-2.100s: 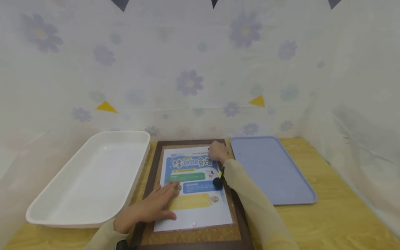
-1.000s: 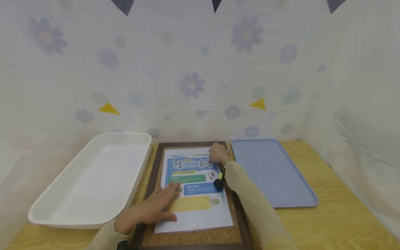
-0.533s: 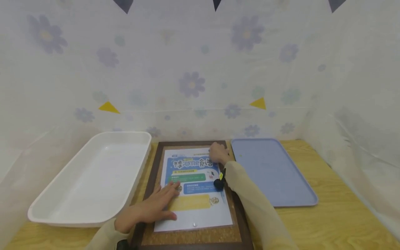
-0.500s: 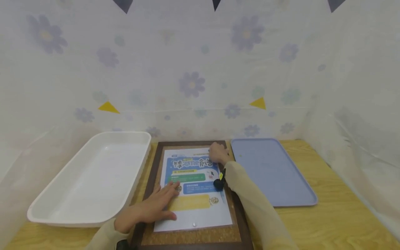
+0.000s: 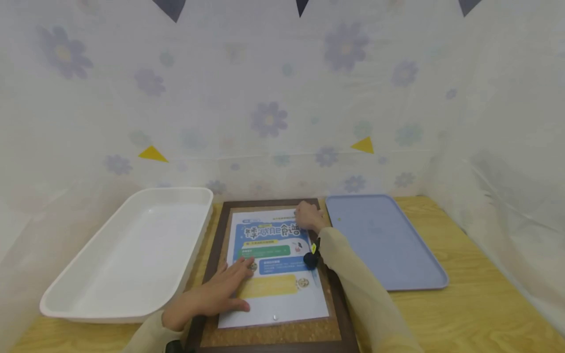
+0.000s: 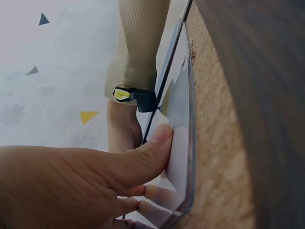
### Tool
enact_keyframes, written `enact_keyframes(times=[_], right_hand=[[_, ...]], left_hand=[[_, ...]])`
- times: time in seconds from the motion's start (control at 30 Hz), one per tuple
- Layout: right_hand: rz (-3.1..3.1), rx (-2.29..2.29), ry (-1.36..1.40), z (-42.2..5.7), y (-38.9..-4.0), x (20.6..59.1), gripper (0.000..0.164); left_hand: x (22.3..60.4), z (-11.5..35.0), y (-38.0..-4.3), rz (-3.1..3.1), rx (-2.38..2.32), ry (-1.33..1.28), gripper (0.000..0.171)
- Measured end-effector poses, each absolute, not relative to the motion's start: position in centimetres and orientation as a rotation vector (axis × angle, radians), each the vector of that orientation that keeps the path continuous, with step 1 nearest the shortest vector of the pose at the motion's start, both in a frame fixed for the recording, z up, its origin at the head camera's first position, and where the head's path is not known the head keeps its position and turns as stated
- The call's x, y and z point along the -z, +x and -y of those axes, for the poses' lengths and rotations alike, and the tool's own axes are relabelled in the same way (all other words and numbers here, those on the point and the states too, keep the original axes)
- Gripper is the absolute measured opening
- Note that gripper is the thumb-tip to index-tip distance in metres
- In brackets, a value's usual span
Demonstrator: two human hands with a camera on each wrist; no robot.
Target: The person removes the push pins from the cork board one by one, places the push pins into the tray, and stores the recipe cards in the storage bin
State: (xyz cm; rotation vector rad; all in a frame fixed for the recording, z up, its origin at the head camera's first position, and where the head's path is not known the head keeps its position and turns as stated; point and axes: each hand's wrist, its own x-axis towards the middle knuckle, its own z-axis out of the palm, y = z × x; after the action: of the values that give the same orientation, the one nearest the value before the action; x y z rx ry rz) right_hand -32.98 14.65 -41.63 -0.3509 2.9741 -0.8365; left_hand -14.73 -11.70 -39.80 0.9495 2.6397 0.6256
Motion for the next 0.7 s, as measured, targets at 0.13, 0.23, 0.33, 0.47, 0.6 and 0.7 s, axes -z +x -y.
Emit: enact_keyframes(times=[0.13, 0.23, 0.33, 0.47, 0.6, 0.7], right_hand=[[-2.947, 0.834, -0.346, -15.0, -32.7, 41.7, 0.02], [-2.927, 0.841, -0.35, -15.3, -32.8, 41.8, 0.017], [-2.939, 0.869, -0.352, -15.4, -32.9, 41.9, 0.019], [-2.95, 0.917, -0.306, -15.5, -32.9, 42.2, 0.025], [-2.942, 0.998, -0.286, -15.6, -32.9, 42.2, 0.028], [-2.939, 1.022, -0.311, -15.8, -32.8, 42.0, 0.028]], left_hand=[[40.1, 11.7, -14.8, -2.639, -0.616, 0.956, 0.067], [40.1, 11.7, -14.9, -2.646, -0.6, 0.96, 0.068], [40.1, 11.7, -14.9, -2.655, -0.589, 0.958, 0.069], [40.1, 11.7, -14.8, -2.66, -0.582, 0.96, 0.07], [40.1, 11.7, -14.7, -2.659, -0.581, 0.969, 0.069], [40.0, 11.6, -14.7, -2.659, -0.579, 0.971, 0.069]])
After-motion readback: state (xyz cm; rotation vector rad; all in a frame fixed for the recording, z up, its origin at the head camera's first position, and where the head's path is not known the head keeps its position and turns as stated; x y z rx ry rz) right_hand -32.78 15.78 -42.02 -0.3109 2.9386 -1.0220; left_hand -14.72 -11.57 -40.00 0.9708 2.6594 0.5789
